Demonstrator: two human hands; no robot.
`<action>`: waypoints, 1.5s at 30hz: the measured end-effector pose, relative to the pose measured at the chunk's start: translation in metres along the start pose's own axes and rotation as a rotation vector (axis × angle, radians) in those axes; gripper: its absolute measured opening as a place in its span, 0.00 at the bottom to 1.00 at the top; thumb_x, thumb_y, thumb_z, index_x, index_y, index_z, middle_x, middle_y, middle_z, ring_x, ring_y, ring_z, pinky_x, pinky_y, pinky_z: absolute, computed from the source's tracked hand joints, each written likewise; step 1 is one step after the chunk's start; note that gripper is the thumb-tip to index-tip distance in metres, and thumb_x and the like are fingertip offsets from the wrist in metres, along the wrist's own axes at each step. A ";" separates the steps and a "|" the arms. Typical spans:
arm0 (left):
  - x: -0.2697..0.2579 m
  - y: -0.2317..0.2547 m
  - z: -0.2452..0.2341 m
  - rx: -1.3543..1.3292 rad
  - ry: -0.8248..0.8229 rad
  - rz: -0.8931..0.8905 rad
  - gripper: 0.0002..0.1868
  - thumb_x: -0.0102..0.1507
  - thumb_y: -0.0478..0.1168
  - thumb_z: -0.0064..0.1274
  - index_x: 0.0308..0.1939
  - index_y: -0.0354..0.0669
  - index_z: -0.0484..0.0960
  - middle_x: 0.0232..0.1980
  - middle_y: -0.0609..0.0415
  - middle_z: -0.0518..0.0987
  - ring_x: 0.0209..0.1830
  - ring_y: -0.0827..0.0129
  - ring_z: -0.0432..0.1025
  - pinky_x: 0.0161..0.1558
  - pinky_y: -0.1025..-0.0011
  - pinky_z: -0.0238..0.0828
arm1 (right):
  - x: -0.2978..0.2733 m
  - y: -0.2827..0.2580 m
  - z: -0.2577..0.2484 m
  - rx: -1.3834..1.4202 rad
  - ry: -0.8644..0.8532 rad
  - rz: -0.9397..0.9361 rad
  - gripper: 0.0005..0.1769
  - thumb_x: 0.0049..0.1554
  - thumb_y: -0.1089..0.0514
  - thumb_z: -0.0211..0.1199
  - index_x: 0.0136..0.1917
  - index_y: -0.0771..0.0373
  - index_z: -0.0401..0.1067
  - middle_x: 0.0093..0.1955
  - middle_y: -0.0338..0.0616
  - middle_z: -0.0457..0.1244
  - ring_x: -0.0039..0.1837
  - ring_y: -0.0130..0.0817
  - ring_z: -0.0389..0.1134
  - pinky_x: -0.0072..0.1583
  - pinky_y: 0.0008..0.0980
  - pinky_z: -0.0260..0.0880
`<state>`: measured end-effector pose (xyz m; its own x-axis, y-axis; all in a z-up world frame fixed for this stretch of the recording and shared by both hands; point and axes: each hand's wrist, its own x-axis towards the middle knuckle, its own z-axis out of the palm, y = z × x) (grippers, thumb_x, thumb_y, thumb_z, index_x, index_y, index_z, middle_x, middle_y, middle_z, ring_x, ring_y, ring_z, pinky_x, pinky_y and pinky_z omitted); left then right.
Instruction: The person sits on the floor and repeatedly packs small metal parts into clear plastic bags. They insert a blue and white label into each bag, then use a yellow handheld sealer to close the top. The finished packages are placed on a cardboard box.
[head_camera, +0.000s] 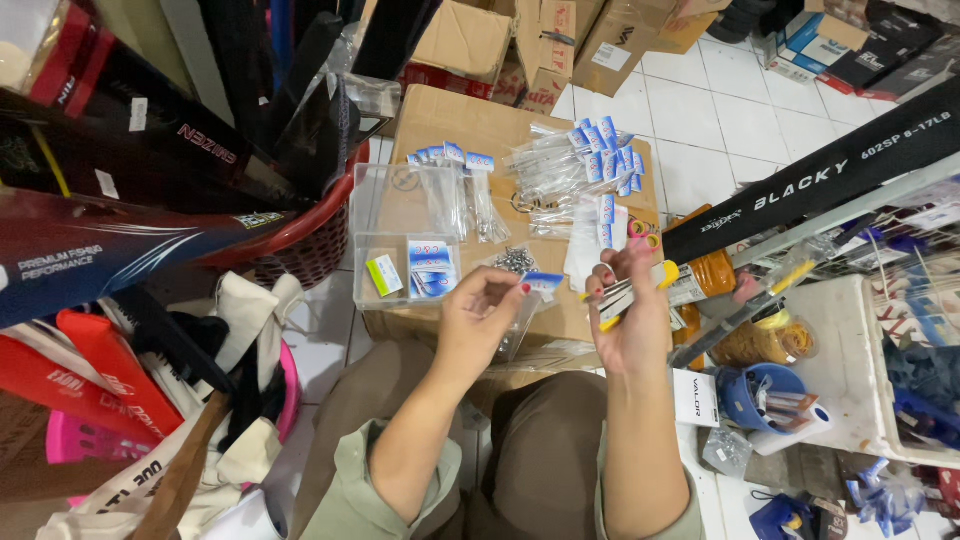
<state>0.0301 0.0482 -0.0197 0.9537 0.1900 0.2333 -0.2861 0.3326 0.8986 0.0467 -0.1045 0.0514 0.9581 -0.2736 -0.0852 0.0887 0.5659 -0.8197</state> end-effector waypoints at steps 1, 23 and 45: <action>-0.002 -0.002 0.002 0.000 -0.002 -0.001 0.06 0.60 0.28 0.61 0.41 0.37 0.85 0.34 0.52 0.82 0.34 0.73 0.75 0.37 0.75 0.76 | 0.004 0.003 -0.005 0.001 0.002 -0.001 0.16 0.69 0.49 0.50 0.44 0.61 0.62 0.46 0.43 0.59 0.42 0.24 0.59 0.42 0.18 0.62; -0.026 0.001 0.032 0.186 -0.084 0.125 0.07 0.57 0.27 0.62 0.36 0.42 0.88 0.27 0.51 0.78 0.26 0.69 0.75 0.28 0.75 0.75 | 0.009 0.029 -0.022 -0.564 -0.131 -0.542 0.36 0.69 0.49 0.47 0.21 0.62 0.62 0.19 0.51 0.60 0.23 0.35 0.65 0.32 0.23 0.64; -0.016 0.004 0.015 -0.028 -0.020 -0.186 0.06 0.63 0.30 0.56 0.45 0.37 0.82 0.38 0.48 0.80 0.35 0.63 0.76 0.39 0.70 0.76 | 0.042 0.013 -0.056 -0.709 0.215 -0.483 0.13 0.71 0.49 0.49 0.49 0.57 0.67 0.32 0.38 0.60 0.35 0.27 0.66 0.39 0.22 0.66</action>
<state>0.0153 0.0329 -0.0141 0.9919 0.1047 0.0721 -0.1073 0.3862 0.9161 0.0730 -0.1523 0.0053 0.7811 -0.5389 0.3153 0.2122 -0.2458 -0.9458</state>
